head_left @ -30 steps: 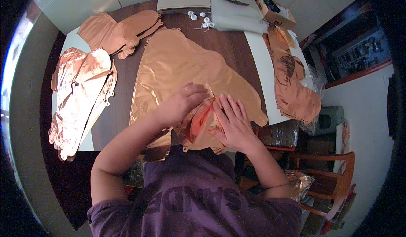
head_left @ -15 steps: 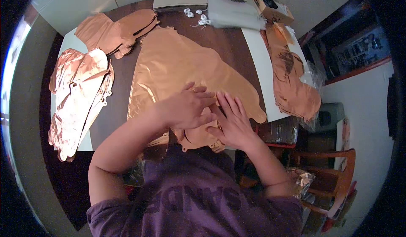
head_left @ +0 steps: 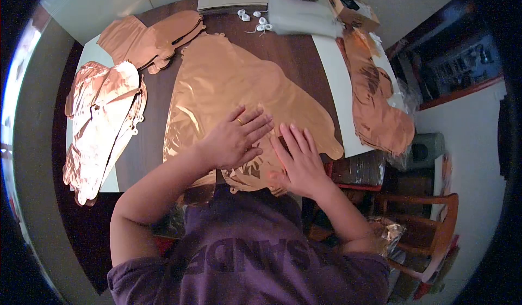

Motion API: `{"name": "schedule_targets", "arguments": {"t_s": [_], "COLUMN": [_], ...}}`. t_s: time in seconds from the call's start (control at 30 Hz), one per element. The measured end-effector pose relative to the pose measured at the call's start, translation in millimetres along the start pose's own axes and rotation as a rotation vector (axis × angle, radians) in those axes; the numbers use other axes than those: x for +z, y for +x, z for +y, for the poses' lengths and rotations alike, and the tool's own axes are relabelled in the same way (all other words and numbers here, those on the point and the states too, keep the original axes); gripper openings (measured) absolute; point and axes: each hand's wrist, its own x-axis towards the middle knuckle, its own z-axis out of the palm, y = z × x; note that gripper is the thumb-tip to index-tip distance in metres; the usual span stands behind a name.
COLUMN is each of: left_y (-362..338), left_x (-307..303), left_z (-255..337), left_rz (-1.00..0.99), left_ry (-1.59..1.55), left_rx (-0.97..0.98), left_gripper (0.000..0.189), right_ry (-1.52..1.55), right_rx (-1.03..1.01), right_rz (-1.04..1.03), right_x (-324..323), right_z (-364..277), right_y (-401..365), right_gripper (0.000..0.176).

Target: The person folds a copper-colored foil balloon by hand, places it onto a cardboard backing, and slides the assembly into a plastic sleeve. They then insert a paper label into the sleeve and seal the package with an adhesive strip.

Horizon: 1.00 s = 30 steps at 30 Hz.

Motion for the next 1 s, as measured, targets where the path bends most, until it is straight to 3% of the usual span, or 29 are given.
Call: {"name": "schedule_targets", "arguments": {"t_s": [0.1,0.3,0.33,0.53,0.63,0.73,0.83,0.93,1.0], "left_y": [-2,0,-2,-3,-8,-27,-44,-48,-51], "left_x": [-1,-2,-2,-6,-8,-34,-50,-41,-33], "left_z": [0,1,1,-5,-12,-10,1,3,1], "left_rz": [0.017,0.025,0.027,0.023,0.110,0.254,0.249,0.227,0.199], "left_ry": [-0.023,-0.059,-0.068,-0.125,-0.313,-0.304,-0.153,-0.087,-0.049], "left_rx": [0.012,0.003,-0.005,0.040,0.047,-0.048,-0.330,-0.496,-0.507], "left_gripper": [0.063,0.063,0.064,0.064,0.066,0.065,0.064,0.065,0.068], "right_ry": [0.060,-0.029,0.001,0.034,0.190,0.442,0.537,0.471,0.595], "right_rx": [-0.038,-0.306,-0.329,-0.394,-0.396,-0.367,-0.389,-0.019,0.195], "right_rz": [-0.061,0.209,0.275,0.313,0.250,0.211,0.370,0.445,0.372], "right_x": [-12,18,17,27,6,-26,-40,-52,-43], "right_z": [-4,9,6,7,6,11,32,43,65], "right_y": [-18,-49,-49,-50,-41,-29,-7,45,92], "right_gripper": [0.085,0.046,0.028,0.015,0.017,0.016,0.010,0.008,0.018]}}
